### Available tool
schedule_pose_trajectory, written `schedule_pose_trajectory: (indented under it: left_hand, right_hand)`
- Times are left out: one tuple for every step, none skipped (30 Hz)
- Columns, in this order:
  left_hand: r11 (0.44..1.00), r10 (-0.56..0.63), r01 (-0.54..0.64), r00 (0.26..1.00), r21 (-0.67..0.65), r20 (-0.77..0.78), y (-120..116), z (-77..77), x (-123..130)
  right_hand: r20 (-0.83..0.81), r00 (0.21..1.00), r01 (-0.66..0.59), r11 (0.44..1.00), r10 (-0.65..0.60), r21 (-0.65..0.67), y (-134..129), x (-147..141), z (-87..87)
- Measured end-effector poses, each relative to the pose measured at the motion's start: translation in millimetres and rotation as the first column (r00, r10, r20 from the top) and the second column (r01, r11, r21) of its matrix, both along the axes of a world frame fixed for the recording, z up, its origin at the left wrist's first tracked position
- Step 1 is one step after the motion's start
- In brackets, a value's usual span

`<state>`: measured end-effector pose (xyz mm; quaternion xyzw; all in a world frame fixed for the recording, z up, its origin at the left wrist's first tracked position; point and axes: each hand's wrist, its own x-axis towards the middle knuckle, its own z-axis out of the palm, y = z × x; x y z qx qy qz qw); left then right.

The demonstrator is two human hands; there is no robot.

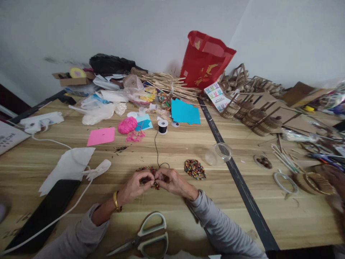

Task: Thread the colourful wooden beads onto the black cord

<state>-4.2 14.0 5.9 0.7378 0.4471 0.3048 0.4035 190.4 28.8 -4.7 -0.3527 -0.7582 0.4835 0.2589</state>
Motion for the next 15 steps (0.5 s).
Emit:
schedule_pose_trajectory:
  left_hand:
    - [1.0, -0.001, 0.001, 1.0, 0.0, 0.0, 0, 0.1, 0]
    - [1.0, -0.002, 0.002, 1.0, 0.002, -0.001, 0, -0.1, 0]
    - [1.0, -0.003, 0.003, 1.0, 0.003, -0.003, 1, -0.6, 0]
    - [1.0, -0.002, 0.002, 1.0, 0.006, -0.003, 1, -1.3, 0]
    - [1.0, -0.003, 0.003, 1.0, 0.008, -0.005, 1, -2.1, 0]
    - [1.0, -0.004, 0.004, 1.0, 0.009, -0.006, 1, -2.9, 0]
    - [1.0, -0.007, 0.007, 1.0, 0.007, -0.009, 1, -3.5, 0]
    - [1.0, -0.011, 0.011, 1.0, 0.005, -0.01, 2, -3.9, 0]
    - [1.0, -0.014, 0.014, 1.0, 0.003, -0.012, 2, -4.1, 0]
    - [1.0, -0.021, 0.021, 1.0, -0.001, -0.013, 2, -4.0, -1]
    - [1.0, -0.028, 0.028, 1.0, -0.007, -0.014, 2, -3.8, -1]
    - [0.999, -0.035, 0.035, 0.999, -0.012, -0.014, 2, -3.4, -1]
    - [0.999, -0.041, 0.041, 0.999, -0.014, -0.014, 2, -3.1, -2]
    - [0.999, -0.045, 0.045, 0.999, -0.014, -0.013, 3, -3.0, -2]
    - [0.999, -0.048, 0.048, 0.999, -0.011, -0.011, 2, -3.2, -2]
  right_hand:
    - [0.008, 1.0, 0.0, 1.0, -0.001, 0.017, 0, 0, 0.6]
    - [0.015, 1.0, 0.001, 0.999, -0.001, 0.033, 0, -1, 1.2]
    - [0.018, 1.0, -0.002, 0.999, 0.001, 0.045, -1, -1, 1.8]
    - [0.019, 1.0, -0.005, 0.999, 0.004, 0.053, -1, -1, 2.4]
    - [0.019, 1.0, -0.01, 0.998, 0.008, 0.057, 0, -1, 3.1]
    - [0.018, 1.0, -0.016, 0.998, 0.015, 0.057, 0, -1, 3.8]
    - [0.018, 1.0, -0.024, 0.998, 0.023, 0.051, 0, 0, 4.6]
    - [0.018, 0.999, -0.033, 0.999, 0.032, 0.039, 0, 0, 5.5]
    - [0.016, 0.999, -0.042, 0.999, 0.042, 0.02, 1, 0, 6.6]
    - [0.011, 0.999, -0.051, 0.999, 0.051, -0.005, 1, 1, 7.7]
    - [0.002, 0.998, -0.062, 0.997, 0.062, -0.037, 1, 1, 8.8]
    - [-0.011, 0.997, -0.073, 0.995, 0.073, -0.074, 2, 2, 10.0]
    - [-0.028, 0.996, -0.086, 0.99, 0.084, -0.115, 2, 2, 11.0]
    - [-0.05, 0.994, -0.102, 0.982, 0.095, -0.159, 3, 2, 12.0]
    - [-0.075, 0.992, -0.118, 0.972, 0.105, -0.205, 4, 3, 12.7]
